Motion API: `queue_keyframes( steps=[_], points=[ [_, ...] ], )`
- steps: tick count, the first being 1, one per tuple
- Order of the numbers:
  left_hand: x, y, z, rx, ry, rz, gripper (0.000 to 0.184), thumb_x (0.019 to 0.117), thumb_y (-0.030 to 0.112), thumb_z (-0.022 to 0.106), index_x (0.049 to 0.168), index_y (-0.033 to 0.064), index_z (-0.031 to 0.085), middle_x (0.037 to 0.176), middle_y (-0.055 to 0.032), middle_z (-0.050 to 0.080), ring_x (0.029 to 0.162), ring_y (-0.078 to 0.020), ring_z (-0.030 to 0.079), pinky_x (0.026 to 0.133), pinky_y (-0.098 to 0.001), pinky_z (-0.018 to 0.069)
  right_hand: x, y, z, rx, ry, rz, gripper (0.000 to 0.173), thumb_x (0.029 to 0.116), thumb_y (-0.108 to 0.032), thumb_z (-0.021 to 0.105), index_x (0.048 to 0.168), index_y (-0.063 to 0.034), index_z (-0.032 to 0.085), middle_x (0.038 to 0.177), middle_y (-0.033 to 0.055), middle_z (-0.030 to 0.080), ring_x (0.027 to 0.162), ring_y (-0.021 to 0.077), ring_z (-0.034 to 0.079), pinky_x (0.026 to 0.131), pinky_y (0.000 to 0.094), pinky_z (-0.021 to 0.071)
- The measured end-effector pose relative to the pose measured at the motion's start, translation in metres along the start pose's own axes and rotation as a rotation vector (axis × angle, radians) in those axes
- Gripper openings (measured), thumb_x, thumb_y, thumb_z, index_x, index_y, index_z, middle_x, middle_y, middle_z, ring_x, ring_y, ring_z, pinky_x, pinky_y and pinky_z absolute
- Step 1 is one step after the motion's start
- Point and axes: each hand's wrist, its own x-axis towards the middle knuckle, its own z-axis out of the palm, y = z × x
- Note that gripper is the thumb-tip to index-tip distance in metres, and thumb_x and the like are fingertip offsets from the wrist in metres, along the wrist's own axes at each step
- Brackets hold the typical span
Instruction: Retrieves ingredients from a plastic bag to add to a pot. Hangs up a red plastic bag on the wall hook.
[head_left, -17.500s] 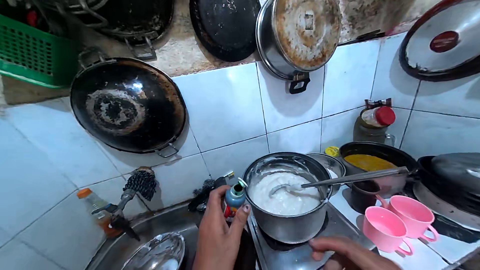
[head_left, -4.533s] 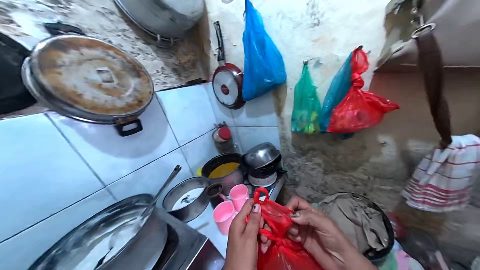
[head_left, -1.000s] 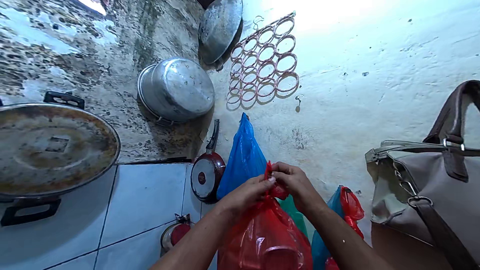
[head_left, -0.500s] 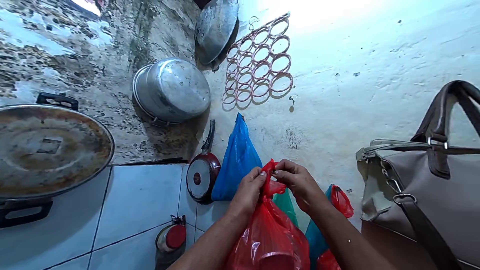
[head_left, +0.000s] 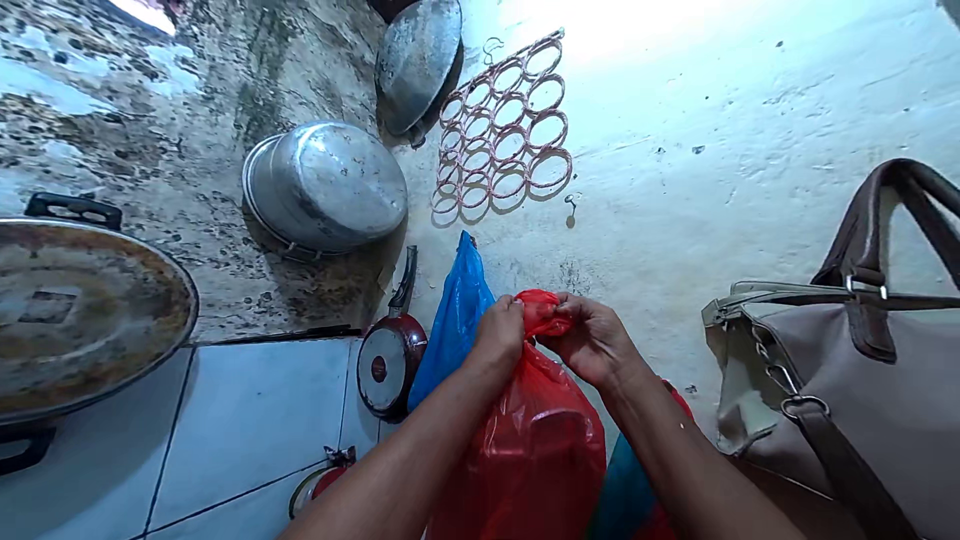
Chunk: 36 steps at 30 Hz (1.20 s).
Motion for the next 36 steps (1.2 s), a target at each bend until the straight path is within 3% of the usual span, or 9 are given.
queue_keyframes(
  steps=[4, 8, 11, 13, 16, 20, 26, 29, 36],
  points=[
    [0.026, 0.023, 0.013, 0.095, 0.068, 0.040, 0.038, 0.1126, 0.024, 0.034, 0.122, 0.0000, 0.061, 0.108, -0.0230, 0.064, 0.096, -0.0343, 0.063, 0.086, -0.0534, 0.0494, 0.031, -0.019, 0.003, 0.009, -0.024, -0.102, 0.023, 0.0902, 0.002, 0.044, 0.082, -0.0172, 0.052, 0.067, -0.0027, 0.052, 0.062, 0.0116, 0.056, 0.065, 0.0323, 0.0539],
    [0.050, 0.051, 0.016, 0.321, 0.093, 0.105, 0.043, 0.1132, 0.021, 0.029, 0.129, -0.0061, 0.057, 0.123, -0.0294, 0.061, 0.117, -0.0411, 0.060, 0.099, -0.0578, 0.0448, 0.051, -0.053, 0.008, 0.001, -0.019, -0.065, 0.013, 0.1036, -0.018, 0.046, 0.107, -0.0125, 0.057, 0.078, 0.0033, 0.063, 0.071, 0.0166, 0.065, 0.069, 0.0343, 0.0566],
    [0.071, 0.080, 0.015, 0.535, 0.049, 0.168, 0.043, 0.1126, 0.017, 0.029, 0.130, -0.0125, 0.055, 0.133, -0.0333, 0.057, 0.128, -0.0452, 0.054, 0.105, -0.0606, 0.0410, 0.076, -0.076, 0.016, -0.345, -0.020, -0.243, 0.027, 0.0964, 0.002, 0.054, 0.121, -0.0057, 0.049, 0.094, 0.0075, 0.058, 0.076, 0.0147, 0.060, 0.070, 0.0313, 0.0543],
    [0.089, 0.094, 0.021, 0.508, 0.035, 0.177, 0.039, 0.1113, 0.015, 0.034, 0.122, -0.0128, 0.059, 0.126, -0.0320, 0.060, 0.121, -0.0430, 0.058, 0.100, -0.0593, 0.0441, 0.095, -0.096, 0.021, -0.637, 0.018, -0.344, 0.035, 0.0954, 0.001, 0.062, 0.129, -0.0022, 0.050, 0.102, 0.0119, 0.060, 0.079, 0.0157, 0.059, 0.069, 0.0317, 0.0509],
    [0.115, 0.104, 0.040, 0.182, 0.046, 0.047, 0.031, 0.1086, 0.018, 0.042, 0.116, -0.0055, 0.061, 0.109, -0.0218, 0.061, 0.095, -0.0302, 0.060, 0.084, -0.0488, 0.0497, 0.133, -0.118, 0.017, -0.979, 0.131, -0.422, 0.016, 0.0948, -0.005, 0.066, 0.111, -0.0035, 0.064, 0.091, 0.0083, 0.067, 0.068, 0.0124, 0.055, 0.060, 0.0298, 0.0441],
    [0.141, 0.111, 0.049, 0.126, -0.020, 0.003, 0.023, 0.1073, 0.015, 0.043, 0.111, -0.0009, 0.059, 0.094, -0.0125, 0.055, 0.077, -0.0210, 0.053, 0.071, -0.0394, 0.0484, 0.160, -0.131, 0.005, -1.360, 0.172, -0.510, 0.022, 0.0951, -0.005, 0.064, 0.116, -0.0002, 0.067, 0.109, 0.0196, 0.070, 0.101, 0.0325, 0.067, 0.088, 0.0536, 0.0511],
    [0.156, 0.118, 0.036, 0.505, -0.042, 0.064, 0.020, 0.1060, 0.015, 0.047, 0.098, 0.0036, 0.061, 0.081, -0.0049, 0.055, 0.067, -0.0136, 0.051, 0.065, -0.0324, 0.0452, 0.194, -0.131, -0.014, -1.278, -0.043, -0.757, 0.022, 0.0952, -0.002, 0.062, 0.116, 0.0039, 0.062, 0.108, 0.0188, 0.068, 0.098, 0.0269, 0.066, 0.090, 0.0480, 0.0516],
    [0.157, 0.113, 0.026, 0.465, -0.058, 0.076, 0.018, 0.1044, 0.011, 0.047, 0.089, 0.0077, 0.057, 0.069, 0.0004, 0.053, 0.056, -0.0076, 0.051, 0.056, -0.0238, 0.0461, 0.199, -0.129, -0.019, -1.251, -0.208, -0.812, 0.020, 0.0956, 0.000, 0.063, 0.114, 0.0052, 0.061, 0.106, 0.0161, 0.067, 0.093, 0.0202, 0.066, 0.088, 0.0412, 0.0530],
    [0.152, 0.132, 0.016, 0.522, -0.084, 0.080, 0.016, 0.1045, 0.013, 0.044, 0.097, 0.0067, 0.056, 0.071, -0.0026, 0.053, 0.056, -0.0103, 0.052, 0.053, -0.0253, 0.0468, 0.197, -0.130, -0.018, -1.138, -0.183, -0.844, 0.018, 0.0979, 0.000, 0.057, 0.115, 0.0047, 0.060, 0.103, 0.0155, 0.068, 0.087, 0.0184, 0.066, 0.083, 0.0399, 0.0541]
  ],
)
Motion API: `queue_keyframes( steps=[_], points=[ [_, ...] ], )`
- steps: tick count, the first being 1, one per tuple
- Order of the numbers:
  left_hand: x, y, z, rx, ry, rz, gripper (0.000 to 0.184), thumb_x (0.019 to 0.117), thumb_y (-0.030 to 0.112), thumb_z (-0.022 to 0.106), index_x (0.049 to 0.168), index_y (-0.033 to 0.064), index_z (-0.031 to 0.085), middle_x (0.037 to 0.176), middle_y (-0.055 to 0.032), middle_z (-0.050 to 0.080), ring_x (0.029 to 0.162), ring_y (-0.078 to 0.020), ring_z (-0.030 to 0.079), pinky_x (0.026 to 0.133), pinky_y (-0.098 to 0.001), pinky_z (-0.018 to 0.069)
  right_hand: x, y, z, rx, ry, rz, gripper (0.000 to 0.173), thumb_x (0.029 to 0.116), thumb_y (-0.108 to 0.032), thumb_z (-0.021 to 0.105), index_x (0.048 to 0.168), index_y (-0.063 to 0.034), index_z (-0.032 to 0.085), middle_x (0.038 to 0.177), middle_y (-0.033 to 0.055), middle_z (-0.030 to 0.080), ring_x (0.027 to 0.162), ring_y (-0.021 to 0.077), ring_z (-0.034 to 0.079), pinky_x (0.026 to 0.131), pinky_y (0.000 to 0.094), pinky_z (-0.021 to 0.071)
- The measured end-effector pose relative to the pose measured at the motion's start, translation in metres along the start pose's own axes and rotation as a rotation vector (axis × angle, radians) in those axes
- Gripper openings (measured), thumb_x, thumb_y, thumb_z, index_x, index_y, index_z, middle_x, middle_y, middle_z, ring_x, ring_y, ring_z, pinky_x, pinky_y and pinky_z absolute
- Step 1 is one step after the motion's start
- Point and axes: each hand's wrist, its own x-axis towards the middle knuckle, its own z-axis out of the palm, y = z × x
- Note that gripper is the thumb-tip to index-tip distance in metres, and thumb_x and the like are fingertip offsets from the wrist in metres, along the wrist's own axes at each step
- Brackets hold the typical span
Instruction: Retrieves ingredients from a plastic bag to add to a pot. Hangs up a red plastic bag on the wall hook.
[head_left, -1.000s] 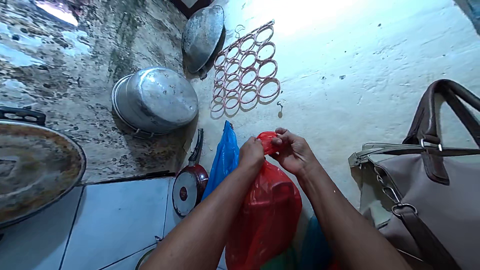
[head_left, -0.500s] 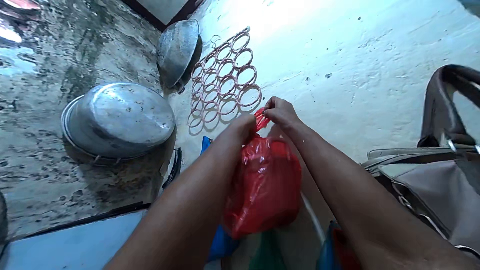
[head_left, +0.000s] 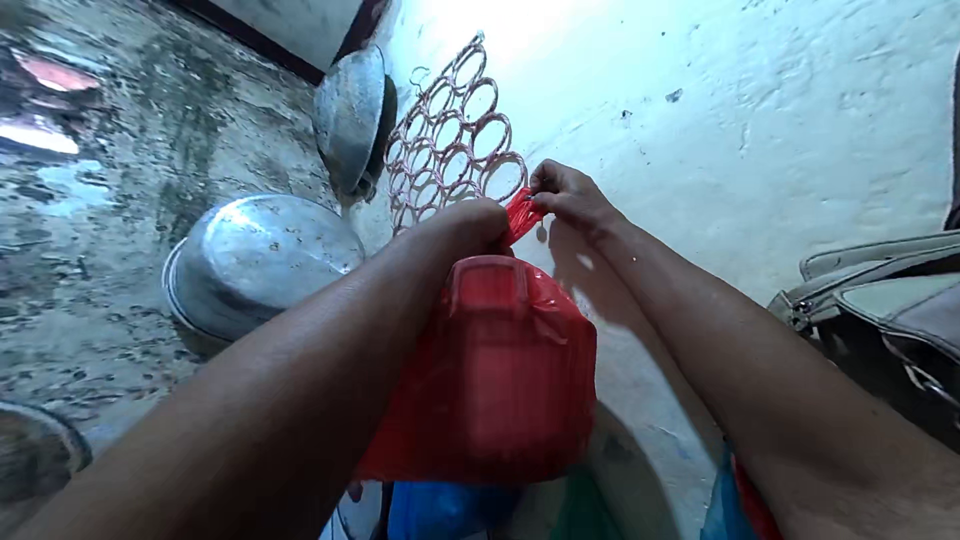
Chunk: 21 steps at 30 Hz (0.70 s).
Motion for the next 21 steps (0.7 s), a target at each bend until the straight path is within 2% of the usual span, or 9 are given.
queue_keyframes(
  steps=[3, 6, 9, 11, 13, 16, 18, 19, 21],
  points=[
    [0.009, 0.007, -0.002, 0.203, 0.033, 0.045, 0.023, 0.1066, 0.016, 0.043, 0.097, 0.0046, 0.061, 0.079, -0.0048, 0.055, 0.066, -0.0137, 0.052, 0.065, -0.0331, 0.0470, 0.006, -0.005, -0.001, -0.208, 0.059, -0.073, 0.021, 0.0964, 0.001, 0.058, 0.116, 0.0054, 0.063, 0.108, 0.0198, 0.070, 0.100, 0.0284, 0.069, 0.092, 0.0486, 0.0525],
    [0.020, 0.013, -0.002, 0.301, 0.132, 0.065, 0.022, 0.1066, 0.015, 0.045, 0.101, 0.0026, 0.062, 0.087, -0.0078, 0.058, 0.075, -0.0167, 0.055, 0.073, -0.0375, 0.0477, 0.011, 0.004, -0.001, -0.387, 0.070, -0.150, 0.021, 0.0942, 0.003, 0.058, 0.114, 0.0051, 0.064, 0.101, 0.0210, 0.071, 0.097, 0.0354, 0.070, 0.088, 0.0540, 0.0534],
    [0.066, 0.008, -0.027, 0.672, 0.031, 0.281, 0.031, 0.1087, 0.015, 0.045, 0.116, -0.0054, 0.068, 0.113, -0.0233, 0.068, 0.106, -0.0331, 0.065, 0.094, -0.0534, 0.0471, 0.012, 0.003, 0.000, -0.459, 0.107, -0.124, 0.025, 0.0965, 0.003, 0.054, 0.120, 0.0034, 0.063, 0.106, 0.0218, 0.072, 0.102, 0.0379, 0.070, 0.091, 0.0551, 0.0538],
    [0.093, 0.004, -0.041, 0.833, -0.032, 0.385, 0.034, 0.1098, 0.015, 0.042, 0.121, -0.0053, 0.067, 0.122, -0.0258, 0.066, 0.117, -0.0374, 0.062, 0.102, -0.0555, 0.0428, 0.013, 0.003, 0.002, -0.545, 0.086, -0.094, 0.027, 0.0950, 0.003, 0.057, 0.122, -0.0001, 0.063, 0.108, 0.0209, 0.072, 0.105, 0.0390, 0.070, 0.091, 0.0575, 0.0544],
    [0.097, 0.002, -0.041, 0.905, -0.015, 0.421, 0.031, 0.1087, 0.010, 0.044, 0.118, -0.0069, 0.068, 0.121, -0.0262, 0.067, 0.118, -0.0377, 0.062, 0.106, -0.0524, 0.0420, 0.016, 0.000, 0.005, -0.647, 0.026, -0.034, 0.029, 0.0945, -0.001, 0.061, 0.124, -0.0048, 0.062, 0.111, 0.0191, 0.071, 0.109, 0.0385, 0.069, 0.090, 0.0578, 0.0545],
    [0.098, 0.012, -0.031, 1.181, -0.030, 0.312, 0.031, 0.1090, 0.010, 0.043, 0.125, -0.0043, 0.066, 0.129, -0.0248, 0.064, 0.125, -0.0375, 0.059, 0.107, -0.0509, 0.0404, 0.017, -0.011, 0.008, -0.741, -0.061, 0.041, 0.031, 0.0948, -0.004, 0.063, 0.126, -0.0062, 0.063, 0.117, 0.0196, 0.069, 0.116, 0.0385, 0.066, 0.093, 0.0580, 0.0537],
    [0.093, 0.015, -0.026, 1.262, -0.053, 0.307, 0.029, 0.1076, 0.009, 0.045, 0.122, -0.0044, 0.066, 0.124, -0.0260, 0.065, 0.121, -0.0396, 0.061, 0.102, -0.0546, 0.0423, 0.018, -0.019, 0.009, -0.764, -0.117, 0.098, 0.032, 0.0971, -0.004, 0.062, 0.129, -0.0053, 0.064, 0.130, 0.0205, 0.065, 0.122, 0.0391, 0.063, 0.097, 0.0585, 0.0525],
    [0.088, 0.018, -0.023, 1.287, -0.085, 0.319, 0.026, 0.1066, 0.007, 0.047, 0.119, -0.0056, 0.066, 0.121, -0.0264, 0.065, 0.118, -0.0403, 0.061, 0.100, -0.0554, 0.0430, 0.019, -0.021, 0.010, -0.767, -0.128, 0.120, 0.033, 0.0964, -0.003, 0.063, 0.130, -0.0037, 0.064, 0.140, 0.0207, 0.059, 0.123, 0.0395, 0.062, 0.097, 0.0580, 0.0532],
    [0.087, 0.021, -0.020, 1.286, -0.147, 0.395, 0.019, 0.1024, 0.002, 0.054, 0.110, -0.0096, 0.067, 0.111, -0.0280, 0.066, 0.109, -0.0425, 0.063, 0.095, -0.0587, 0.0447, 0.020, -0.023, 0.008, -0.778, -0.154, 0.160, 0.034, 0.0945, -0.002, 0.065, 0.129, 0.0000, 0.063, 0.159, 0.0184, 0.037, 0.122, 0.0381, 0.062, 0.095, 0.0545, 0.0560]
  ],
)
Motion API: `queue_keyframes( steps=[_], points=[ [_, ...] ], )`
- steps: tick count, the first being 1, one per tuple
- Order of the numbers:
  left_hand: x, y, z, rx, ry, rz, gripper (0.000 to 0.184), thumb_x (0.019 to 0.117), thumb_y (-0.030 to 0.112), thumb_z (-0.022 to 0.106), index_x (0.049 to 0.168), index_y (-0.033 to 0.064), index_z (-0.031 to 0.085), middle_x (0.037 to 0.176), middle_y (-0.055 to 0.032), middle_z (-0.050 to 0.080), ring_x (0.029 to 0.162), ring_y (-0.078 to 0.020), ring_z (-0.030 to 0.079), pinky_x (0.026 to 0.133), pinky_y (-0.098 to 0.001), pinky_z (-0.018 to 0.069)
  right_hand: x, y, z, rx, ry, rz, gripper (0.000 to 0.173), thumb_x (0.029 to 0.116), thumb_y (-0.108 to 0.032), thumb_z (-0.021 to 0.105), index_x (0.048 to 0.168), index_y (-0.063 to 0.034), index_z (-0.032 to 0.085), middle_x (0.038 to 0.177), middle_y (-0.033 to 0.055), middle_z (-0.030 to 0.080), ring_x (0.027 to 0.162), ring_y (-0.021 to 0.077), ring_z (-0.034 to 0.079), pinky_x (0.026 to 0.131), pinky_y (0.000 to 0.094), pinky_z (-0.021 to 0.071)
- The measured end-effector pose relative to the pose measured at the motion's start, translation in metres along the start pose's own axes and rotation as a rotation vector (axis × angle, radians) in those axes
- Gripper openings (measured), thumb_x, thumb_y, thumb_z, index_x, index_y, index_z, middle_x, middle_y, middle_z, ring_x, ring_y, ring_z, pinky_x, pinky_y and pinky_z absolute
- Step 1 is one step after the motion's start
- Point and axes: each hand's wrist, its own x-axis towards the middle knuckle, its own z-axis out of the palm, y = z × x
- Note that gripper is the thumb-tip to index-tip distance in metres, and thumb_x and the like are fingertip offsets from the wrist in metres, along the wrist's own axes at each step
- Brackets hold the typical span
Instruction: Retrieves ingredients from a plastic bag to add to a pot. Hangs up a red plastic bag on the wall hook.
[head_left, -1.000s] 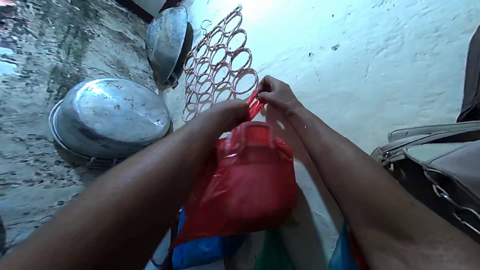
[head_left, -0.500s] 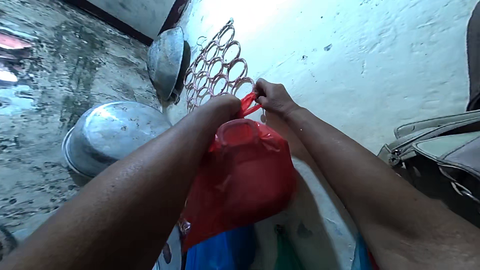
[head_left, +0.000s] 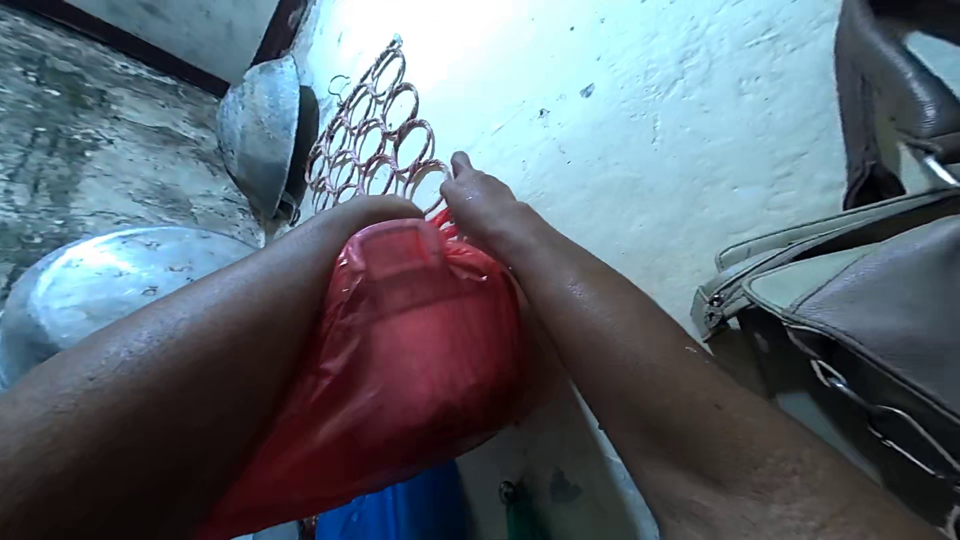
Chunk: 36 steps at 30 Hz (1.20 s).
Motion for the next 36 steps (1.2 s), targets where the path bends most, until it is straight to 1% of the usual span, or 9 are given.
queue_keyframes(
  steps=[2, 4, 8, 11, 21, 27, 29, 31, 36],
  points=[
    [0.001, -0.007, 0.007, -0.088, 0.003, 0.106, 0.018, 0.1021, 0.001, 0.054, 0.108, -0.0082, 0.068, 0.108, -0.0244, 0.067, 0.104, -0.0366, 0.064, 0.094, -0.0527, 0.0456, -0.001, 0.001, -0.004, -0.032, -0.061, -0.032, 0.031, 0.0949, -0.003, 0.065, 0.125, 0.0049, 0.065, 0.157, 0.0208, 0.038, 0.124, 0.0376, 0.060, 0.098, 0.0538, 0.0545],
    [-0.002, 0.001, 0.013, -0.218, -0.044, 0.113, 0.024, 0.1052, 0.004, 0.051, 0.117, -0.0079, 0.067, 0.118, -0.0248, 0.067, 0.113, -0.0358, 0.063, 0.101, -0.0514, 0.0437, 0.001, 0.007, -0.008, -0.068, -0.122, -0.109, 0.023, 0.0985, -0.008, 0.062, 0.116, 0.0052, 0.069, 0.141, 0.0240, 0.056, 0.128, 0.0388, 0.058, 0.103, 0.0574, 0.0487],
    [-0.025, 0.052, 0.020, -0.456, -0.085, -0.139, 0.027, 0.1089, 0.011, 0.043, 0.110, -0.0057, 0.064, 0.099, -0.0181, 0.063, 0.091, -0.0264, 0.060, 0.083, -0.0467, 0.0468, -0.001, 0.011, -0.016, -0.096, -0.173, -0.157, 0.024, 0.1021, -0.014, 0.059, 0.104, 0.0055, 0.071, 0.117, 0.0257, 0.068, 0.119, 0.0414, 0.062, 0.098, 0.0604, 0.0480],
    [-0.032, 0.061, 0.031, -0.814, 0.012, -0.326, 0.023, 0.1068, 0.010, 0.041, 0.107, -0.0001, 0.061, 0.084, -0.0075, 0.055, 0.071, -0.0143, 0.052, 0.066, -0.0329, 0.0458, -0.004, 0.019, -0.012, -0.002, -0.115, -0.157, 0.022, 0.1008, -0.013, 0.059, 0.106, 0.0032, 0.074, 0.114, 0.0246, 0.070, 0.116, 0.0402, 0.064, 0.099, 0.0592, 0.0475],
    [-0.064, 0.082, 0.039, -1.260, 0.145, -0.306, 0.022, 0.1071, 0.012, 0.040, 0.114, 0.0029, 0.058, 0.080, -0.0050, 0.054, 0.064, -0.0110, 0.052, 0.059, -0.0270, 0.0447, -0.014, 0.024, -0.007, 0.296, 0.046, -0.029, 0.025, 0.0938, -0.004, 0.065, 0.118, 0.0009, 0.071, 0.117, 0.0218, 0.070, 0.116, 0.0359, 0.065, 0.101, 0.0539, 0.0494],
    [-0.119, 0.072, 0.050, -1.255, 0.052, -0.146, 0.048, 0.1111, 0.035, 0.037, 0.151, 0.0082, 0.045, 0.134, -0.0205, 0.059, 0.118, -0.0333, 0.059, 0.095, -0.0557, 0.0473, -0.017, 0.032, 0.000, 0.344, 0.061, -0.082, 0.033, 0.0970, -0.009, 0.065, 0.127, 0.0034, 0.066, 0.125, 0.0275, 0.067, 0.120, 0.0431, 0.063, 0.104, 0.0608, 0.0455],
    [-0.152, 0.066, 0.052, -1.183, 0.040, -0.157, 0.057, 0.1100, 0.040, 0.038, 0.157, 0.0083, 0.036, 0.146, -0.0216, 0.053, 0.131, -0.0386, 0.053, 0.103, -0.0617, 0.0425, -0.032, 0.026, 0.000, 0.573, 0.015, 0.019, 0.035, 0.1007, -0.010, 0.062, 0.133, 0.0024, 0.059, 0.127, 0.0253, 0.065, 0.112, 0.0341, 0.067, 0.098, 0.0512, 0.0531],
    [-0.185, 0.053, 0.050, -1.108, 0.008, -0.169, 0.057, 0.1104, 0.042, 0.036, 0.157, 0.0091, 0.037, 0.147, -0.0211, 0.052, 0.129, -0.0407, 0.053, 0.100, -0.0645, 0.0426, -0.046, 0.018, -0.003, 0.787, -0.018, 0.136, 0.040, 0.0995, -0.007, 0.056, 0.139, -0.0044, 0.053, 0.125, 0.0189, 0.061, 0.097, 0.0237, 0.066, 0.083, 0.0416, 0.0571],
    [-0.265, 0.008, 0.038, -0.969, -0.060, -0.250, 0.051, 0.1092, 0.046, 0.037, 0.153, 0.0204, 0.047, 0.136, -0.0109, 0.061, 0.108, -0.0292, 0.065, 0.082, -0.0515, 0.0545, -0.050, 0.015, -0.015, 0.488, -0.059, 0.319, 0.029, 0.1011, -0.009, 0.056, 0.127, -0.0022, 0.064, 0.104, 0.0199, 0.069, 0.083, 0.0267, 0.068, 0.079, 0.0493, 0.0563]
  ],
)
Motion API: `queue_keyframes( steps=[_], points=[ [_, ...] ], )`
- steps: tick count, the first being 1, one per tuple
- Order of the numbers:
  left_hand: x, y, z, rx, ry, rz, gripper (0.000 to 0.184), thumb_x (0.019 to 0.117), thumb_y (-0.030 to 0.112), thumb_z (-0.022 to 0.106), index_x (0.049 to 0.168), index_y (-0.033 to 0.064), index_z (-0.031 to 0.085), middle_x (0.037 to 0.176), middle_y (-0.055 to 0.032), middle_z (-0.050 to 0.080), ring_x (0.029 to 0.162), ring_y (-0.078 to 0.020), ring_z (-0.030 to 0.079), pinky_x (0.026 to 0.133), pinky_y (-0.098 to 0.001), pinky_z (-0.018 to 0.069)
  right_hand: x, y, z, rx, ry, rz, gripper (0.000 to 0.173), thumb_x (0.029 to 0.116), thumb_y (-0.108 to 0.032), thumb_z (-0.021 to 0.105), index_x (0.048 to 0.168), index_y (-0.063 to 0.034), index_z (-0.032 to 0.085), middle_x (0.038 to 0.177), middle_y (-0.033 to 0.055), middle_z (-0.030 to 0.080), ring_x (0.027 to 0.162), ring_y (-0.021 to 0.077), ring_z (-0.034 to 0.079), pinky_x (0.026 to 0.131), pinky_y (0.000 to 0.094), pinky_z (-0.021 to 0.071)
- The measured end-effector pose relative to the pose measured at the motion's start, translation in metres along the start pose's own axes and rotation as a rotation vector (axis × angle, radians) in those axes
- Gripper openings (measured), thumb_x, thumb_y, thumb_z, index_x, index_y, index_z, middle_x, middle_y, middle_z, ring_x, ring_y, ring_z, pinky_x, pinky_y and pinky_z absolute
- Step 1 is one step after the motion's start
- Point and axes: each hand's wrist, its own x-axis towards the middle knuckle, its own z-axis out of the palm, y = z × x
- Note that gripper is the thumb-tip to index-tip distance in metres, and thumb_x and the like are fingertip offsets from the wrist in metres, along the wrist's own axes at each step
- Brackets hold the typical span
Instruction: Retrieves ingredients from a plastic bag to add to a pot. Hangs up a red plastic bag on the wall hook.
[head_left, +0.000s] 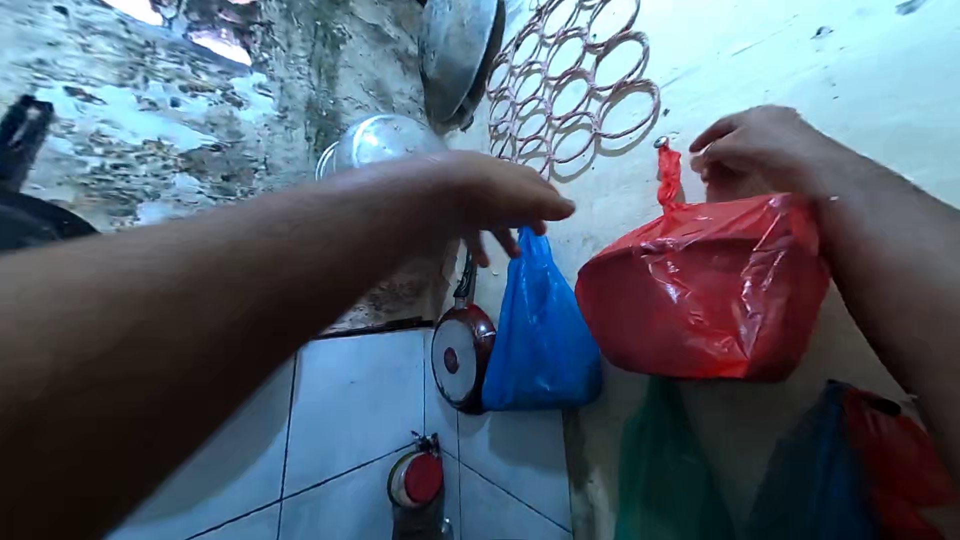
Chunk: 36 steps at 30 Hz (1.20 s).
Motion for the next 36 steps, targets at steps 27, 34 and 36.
queue_keyframes(
  steps=[27, 34, 36],
  points=[
    [0.012, 0.006, 0.106, 0.274, 0.142, 0.532, 0.070, 0.1006, 0.031, 0.064, 0.160, 0.0388, 0.028, 0.171, -0.0046, 0.007, 0.152, -0.0377, 0.020, 0.105, -0.0547, 0.0468, 0.022, -0.016, 0.001, -0.270, -0.251, 0.106, 0.023, 0.1041, -0.012, 0.054, 0.119, -0.0024, 0.070, 0.088, 0.0132, 0.073, 0.071, 0.0210, 0.070, 0.070, 0.0408, 0.0589],
    [0.013, 0.004, 0.102, 0.325, 0.071, 0.527, 0.072, 0.1024, 0.030, 0.060, 0.162, 0.0401, 0.022, 0.171, -0.0091, 0.004, 0.155, -0.0409, 0.009, 0.113, -0.0565, 0.0393, 0.011, -0.010, 0.028, -0.076, -0.295, 0.177, 0.020, 0.1032, -0.012, 0.057, 0.119, -0.0002, 0.063, 0.090, 0.0115, 0.072, 0.072, 0.0165, 0.069, 0.072, 0.0360, 0.0569],
    [0.012, 0.006, 0.101, 0.309, 0.078, 0.522, 0.071, 0.1014, 0.029, 0.062, 0.161, 0.0389, 0.025, 0.170, -0.0106, 0.008, 0.154, -0.0407, 0.014, 0.112, -0.0561, 0.0399, 0.005, -0.011, 0.029, -0.076, -0.199, 0.147, 0.019, 0.1009, -0.008, 0.059, 0.116, 0.0007, 0.066, 0.093, 0.0126, 0.071, 0.077, 0.0192, 0.068, 0.077, 0.0397, 0.0562]
  ],
)
